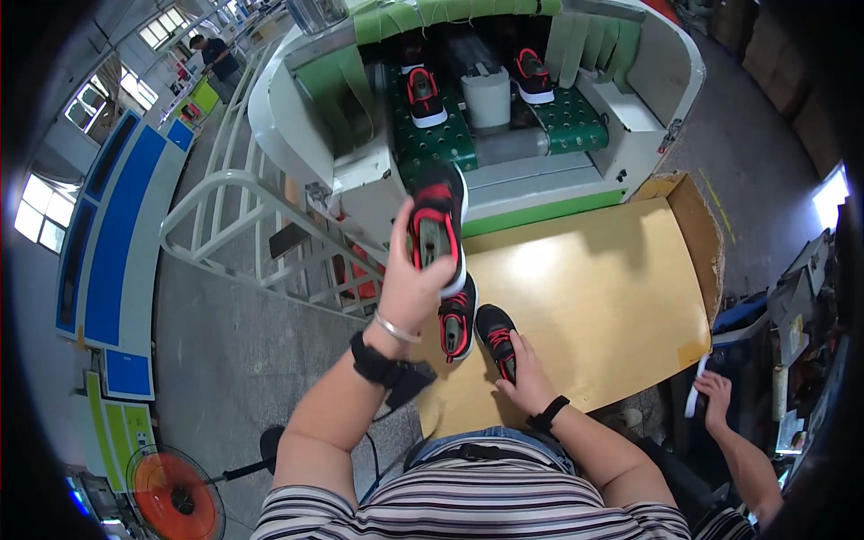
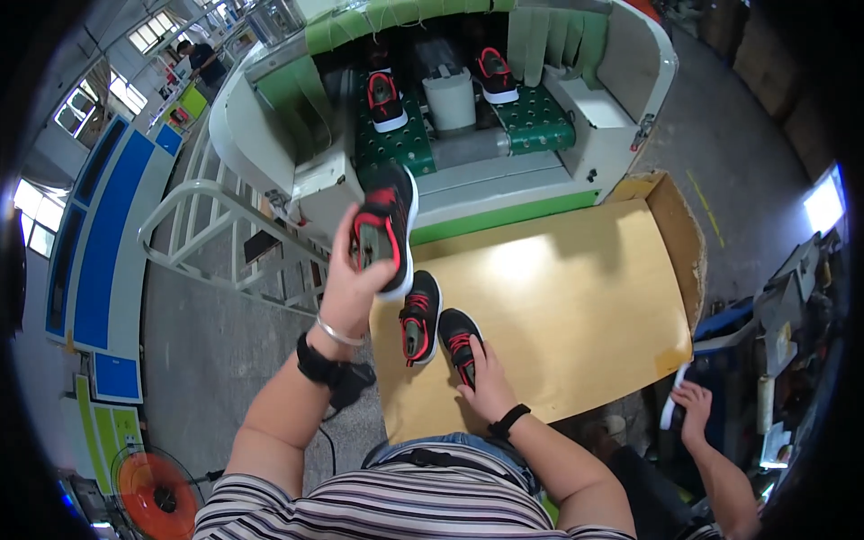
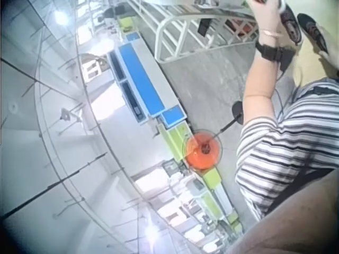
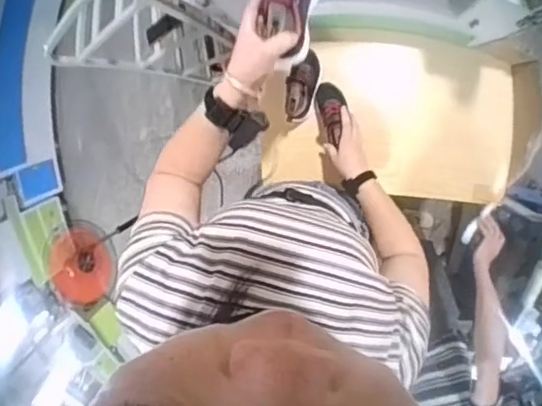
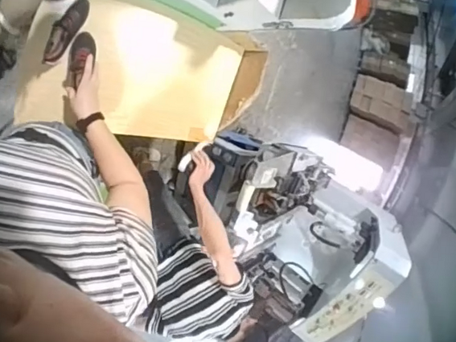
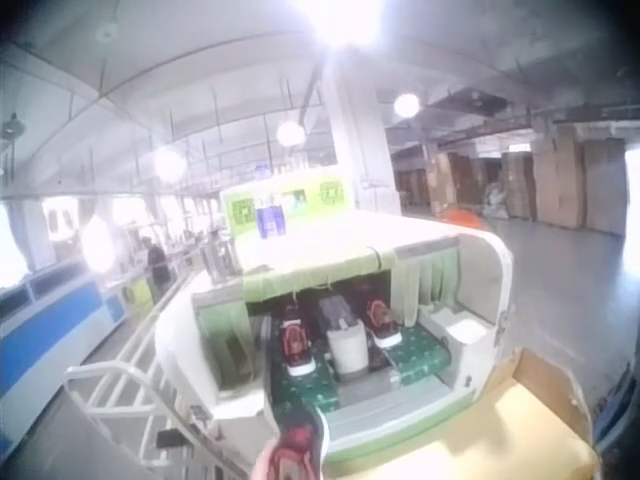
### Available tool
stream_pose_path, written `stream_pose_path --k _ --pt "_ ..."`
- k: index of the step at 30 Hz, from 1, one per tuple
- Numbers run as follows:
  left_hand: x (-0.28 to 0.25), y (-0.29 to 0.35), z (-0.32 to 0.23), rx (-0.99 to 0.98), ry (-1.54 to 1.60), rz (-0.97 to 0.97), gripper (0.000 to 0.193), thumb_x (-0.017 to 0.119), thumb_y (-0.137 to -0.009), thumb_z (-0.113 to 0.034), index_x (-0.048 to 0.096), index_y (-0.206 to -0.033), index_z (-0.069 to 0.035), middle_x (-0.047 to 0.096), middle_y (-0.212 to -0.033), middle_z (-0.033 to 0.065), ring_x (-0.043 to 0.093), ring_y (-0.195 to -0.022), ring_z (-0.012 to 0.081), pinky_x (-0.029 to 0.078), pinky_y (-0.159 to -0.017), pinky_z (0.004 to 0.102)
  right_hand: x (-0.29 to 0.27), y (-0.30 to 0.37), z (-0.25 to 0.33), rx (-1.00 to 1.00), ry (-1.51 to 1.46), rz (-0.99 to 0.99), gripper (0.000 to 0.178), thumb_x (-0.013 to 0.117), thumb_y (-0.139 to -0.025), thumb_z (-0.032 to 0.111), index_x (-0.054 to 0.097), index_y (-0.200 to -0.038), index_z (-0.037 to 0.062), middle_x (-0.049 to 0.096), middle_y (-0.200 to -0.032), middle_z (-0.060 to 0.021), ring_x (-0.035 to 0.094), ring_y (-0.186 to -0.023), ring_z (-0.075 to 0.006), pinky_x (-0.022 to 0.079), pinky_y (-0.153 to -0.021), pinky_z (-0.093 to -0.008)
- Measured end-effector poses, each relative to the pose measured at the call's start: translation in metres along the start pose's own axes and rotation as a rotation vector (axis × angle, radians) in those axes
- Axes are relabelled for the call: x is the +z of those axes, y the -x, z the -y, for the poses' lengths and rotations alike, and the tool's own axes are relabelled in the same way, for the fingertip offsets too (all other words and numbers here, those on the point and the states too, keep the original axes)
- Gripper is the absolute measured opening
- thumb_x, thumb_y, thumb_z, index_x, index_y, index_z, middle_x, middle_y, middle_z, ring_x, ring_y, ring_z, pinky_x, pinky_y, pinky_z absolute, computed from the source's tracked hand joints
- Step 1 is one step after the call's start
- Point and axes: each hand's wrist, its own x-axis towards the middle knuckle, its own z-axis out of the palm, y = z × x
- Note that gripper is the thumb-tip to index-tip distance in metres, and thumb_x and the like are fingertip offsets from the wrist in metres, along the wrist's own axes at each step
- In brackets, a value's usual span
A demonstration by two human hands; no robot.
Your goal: The recorder is loading shoes into a heat-setting machine and organizing them on a conveyor belt in a shoe factory.
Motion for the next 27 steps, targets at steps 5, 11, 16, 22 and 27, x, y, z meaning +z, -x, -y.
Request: stream_pose_path --k 5,11,16,22,27 --pt "0.002 -0.13 0.023 0.094 -0.252 -0.194 0.091 0.068 -0.071 -0.015 0.023 -0.147 0.004 0.042 -0.138 0.0246 0.049 -0.122 0.0321 0.038 -0.104 0.0343 0.0 -0.008 -0.009 -0.101 -0.016 -0.11 0.094 0.073 -0.074 0.01 0.017 -0.15 0.0047 0.043 -0.134 -0.0293 0.043 -0.126 -0.0428 0.035 -0.108 -0.0447" --pt "-0.01 -0.153 0.055 0.079 -0.458 -0.191 0.09 0.063 -0.077 -0.021 0.016 -0.15 0.004 0.036 -0.142 0.0292 0.041 -0.13 0.0391 0.033 -0.109 0.0368 -0.073 -0.007 0.047 0.122 -0.769 -0.12 0.091 0.077 -0.073 0.012 0.023 -0.146 0.0088 0.052 -0.123 -0.016 0.054 -0.112 -0.0245 0.044 -0.097 -0.0367" --pt "-0.016 -0.164 0.053 0.092 -0.447 -0.161 0.091 0.067 -0.081 -0.018 0.012 -0.151 0.005 0.043 -0.14 0.0203 0.045 -0.126 0.0262 0.033 -0.107 0.0307 -0.17 -0.077 0.093 -0.166 -0.544 -0.523 0.079 0.076 -0.075 0.013 0.033 -0.141 0.0083 0.054 -0.122 -0.0137 0.054 -0.113 -0.0251 0.044 -0.098 -0.0377" --pt "0.0 -0.169 0.032 -0.084 -0.143 -0.026 0.096 0.068 -0.087 -0.041 0.013 -0.15 0.007 0.032 -0.148 0.0274 0.037 -0.135 0.0295 0.03 -0.11 0.0329 -0.249 -0.249 0.061 -0.313 -0.047 -0.833 0.073 0.071 -0.083 0.021 0.036 -0.144 0.0046 0.054 -0.127 -0.0235 0.054 -0.117 -0.0361 0.044 -0.099 -0.038" --pt "-0.005 -0.093 0.018 0.701 -0.627 -0.142 0.06 0.065 -0.083 -0.009 0.04 -0.137 0.0 0.047 -0.134 0.0165 0.05 -0.119 0.0272 0.037 -0.103 0.0396 -0.235 -0.266 0.07 -0.408 -0.182 -0.821 0.081 0.073 -0.084 0.03 0.03 -0.146 0.0009 0.04 -0.139 -0.0228 0.042 -0.129 -0.0347 0.035 -0.108 -0.0402"
